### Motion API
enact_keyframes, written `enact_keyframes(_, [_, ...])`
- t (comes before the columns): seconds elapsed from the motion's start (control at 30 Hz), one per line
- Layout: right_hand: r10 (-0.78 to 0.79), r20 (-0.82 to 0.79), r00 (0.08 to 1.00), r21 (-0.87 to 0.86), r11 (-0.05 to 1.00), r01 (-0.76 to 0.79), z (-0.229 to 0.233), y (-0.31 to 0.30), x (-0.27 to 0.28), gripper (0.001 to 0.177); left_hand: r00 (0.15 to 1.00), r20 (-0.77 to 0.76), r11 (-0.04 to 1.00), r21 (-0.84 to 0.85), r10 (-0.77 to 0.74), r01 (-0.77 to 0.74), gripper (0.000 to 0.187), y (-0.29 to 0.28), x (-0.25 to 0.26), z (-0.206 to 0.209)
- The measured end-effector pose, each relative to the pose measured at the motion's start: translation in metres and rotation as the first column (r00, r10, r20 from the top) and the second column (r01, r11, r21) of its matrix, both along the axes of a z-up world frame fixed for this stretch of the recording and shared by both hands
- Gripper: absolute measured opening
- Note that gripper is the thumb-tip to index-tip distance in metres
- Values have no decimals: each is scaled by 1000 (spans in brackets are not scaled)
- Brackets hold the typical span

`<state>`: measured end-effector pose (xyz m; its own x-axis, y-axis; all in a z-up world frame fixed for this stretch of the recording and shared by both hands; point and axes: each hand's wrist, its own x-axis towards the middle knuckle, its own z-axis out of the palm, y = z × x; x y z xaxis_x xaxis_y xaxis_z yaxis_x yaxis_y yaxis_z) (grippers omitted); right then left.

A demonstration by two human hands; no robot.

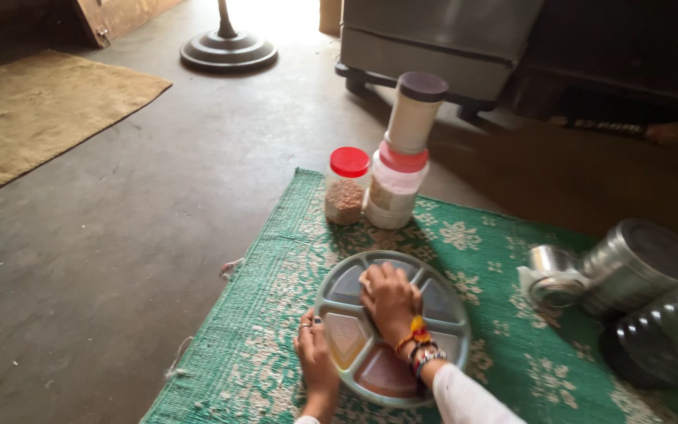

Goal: The person wipes the compartments of a round divided tray using a cloth. They rotate the tray and wipe each section repeatedly with both hands.

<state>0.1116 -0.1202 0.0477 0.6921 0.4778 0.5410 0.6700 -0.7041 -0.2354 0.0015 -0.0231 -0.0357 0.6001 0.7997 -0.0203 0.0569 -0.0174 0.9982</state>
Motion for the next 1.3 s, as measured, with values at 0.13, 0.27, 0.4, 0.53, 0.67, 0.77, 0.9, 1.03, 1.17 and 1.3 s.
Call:
enact_keyframes(0.13, [113,-117,987,26,994,-110,13,-33,-56,22,985,170,988,-144,-36,60,42,3,2,-1])
enact_keyframes(0.27, [199,-155,968,28,980,-197,20,-65,-109,26,999,11,993,-105,-48,49,45,3,-3,2])
enact_keyframes(0.4, [270,-164,949,-30,960,-278,31,-84,-123,26,995,60,993,-85,-75,80,48,4,-7,-2])
enact_keyframes(0.53, [327,-10,945,-39,944,-327,28,-78,-101,25,997,51,998,4,-57,57,49,8,-5,-8])
enact_keyframes(0.67, [249,53,967,-138,961,-239,1,-58,-44,10,997,-51,989,-136,-64,57,45,16,1,-2])
enact_keyframes(0.77, [102,80,992,-153,984,-89,-28,-35,18,13,993,-108,985,-170,-38,20,43,14,4,7])
enact_keyframes(0.9, [130,153,980,-29,991,-127,-52,-19,109,12,983,-182,992,-128,-9,-15,39,13,11,15])
enact_keyframes(1.03, [-69,-8,998,-8,998,69,-67,-7,160,13,985,-172,991,-131,-1,-22,35,8,13,12])
enact_keyframes(1.17, [-171,-44,984,-21,985,170,-67,14,189,16,989,-123,997,1,83,-83,32,12,18,11])
enact_keyframes(1.3, [-152,32,988,14,988,151,-63,9,178,15,989,-144,997,-60,37,-46,32,8,15,9])
